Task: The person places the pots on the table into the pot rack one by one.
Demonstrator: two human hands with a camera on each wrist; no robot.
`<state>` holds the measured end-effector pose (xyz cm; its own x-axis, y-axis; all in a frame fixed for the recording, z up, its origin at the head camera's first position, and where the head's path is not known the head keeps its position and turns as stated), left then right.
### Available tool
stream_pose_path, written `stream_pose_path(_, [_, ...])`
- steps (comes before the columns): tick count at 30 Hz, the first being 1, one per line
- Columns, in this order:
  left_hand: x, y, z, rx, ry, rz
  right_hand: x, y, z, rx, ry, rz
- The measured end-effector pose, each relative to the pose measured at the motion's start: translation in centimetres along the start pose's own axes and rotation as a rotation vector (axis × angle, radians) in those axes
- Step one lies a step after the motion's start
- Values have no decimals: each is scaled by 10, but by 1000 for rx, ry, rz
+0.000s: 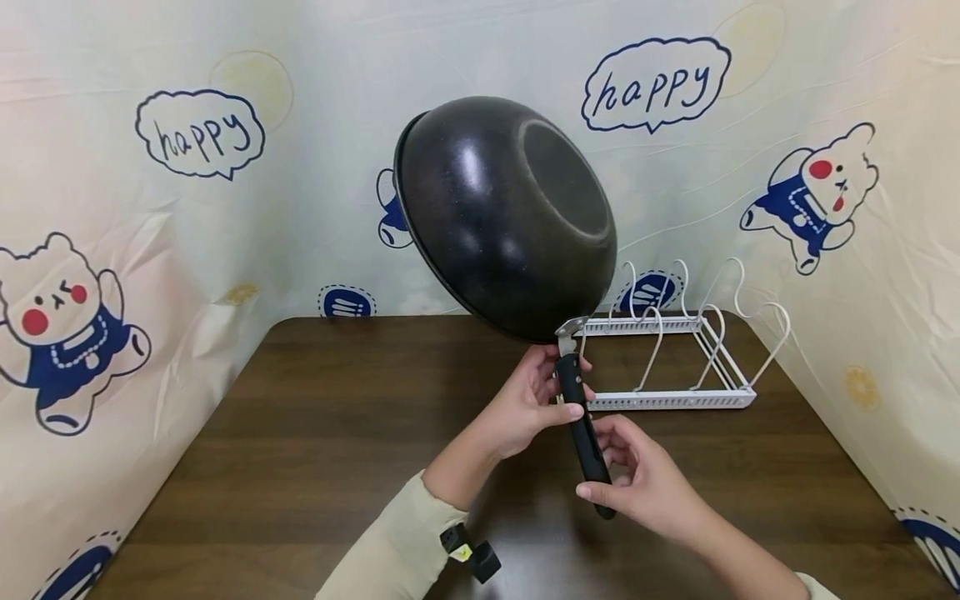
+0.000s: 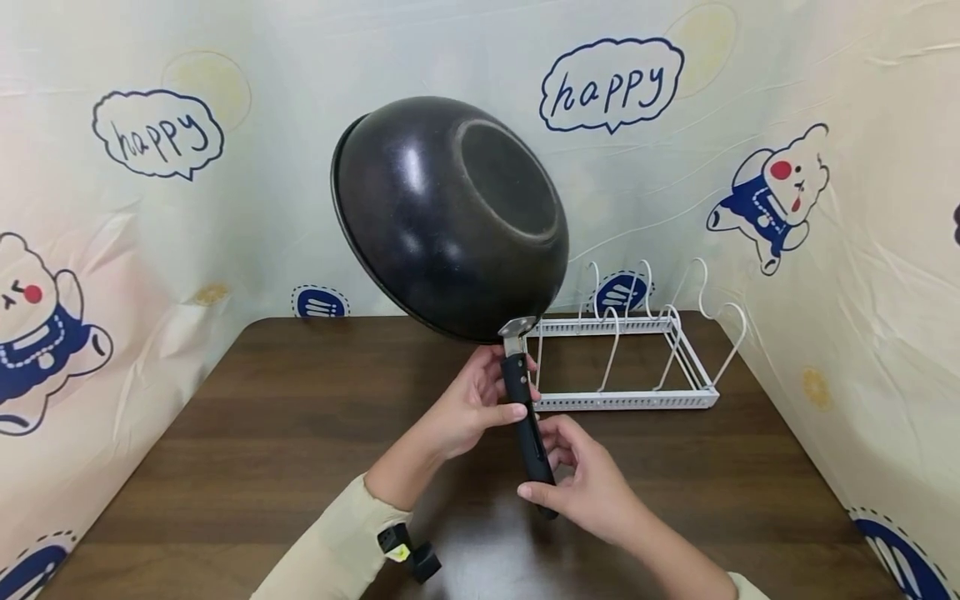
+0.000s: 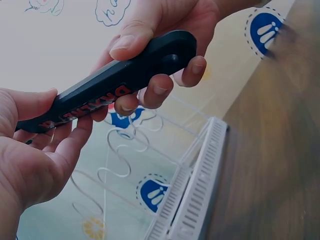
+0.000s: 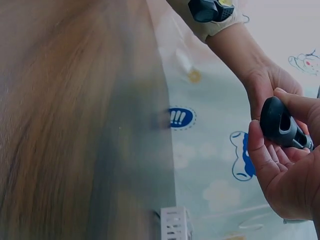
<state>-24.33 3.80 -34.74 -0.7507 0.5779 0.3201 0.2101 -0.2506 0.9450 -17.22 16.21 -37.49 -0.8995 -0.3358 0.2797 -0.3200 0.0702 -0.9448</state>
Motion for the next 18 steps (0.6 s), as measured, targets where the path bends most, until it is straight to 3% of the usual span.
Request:
stream_pose_path(10, [10,-18,18,-7,-38,-30,-15,11,-13,-20,33,-23])
stream_pose_path(18, [10,-40,19,108,-16,-91,-22,35,-13,6,-9,-7])
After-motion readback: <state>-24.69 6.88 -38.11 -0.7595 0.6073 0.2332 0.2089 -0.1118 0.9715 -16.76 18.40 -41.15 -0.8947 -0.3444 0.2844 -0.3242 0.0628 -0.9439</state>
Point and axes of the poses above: each hand's wrist, its own x-axis towards the middle knuckle, its own z-axis out of the palm, y = z × x, the point moved 7 cm from there along x, towards the middle knuckle, and after that the axes turned 7 degrees about x, right-handed, at the moved point
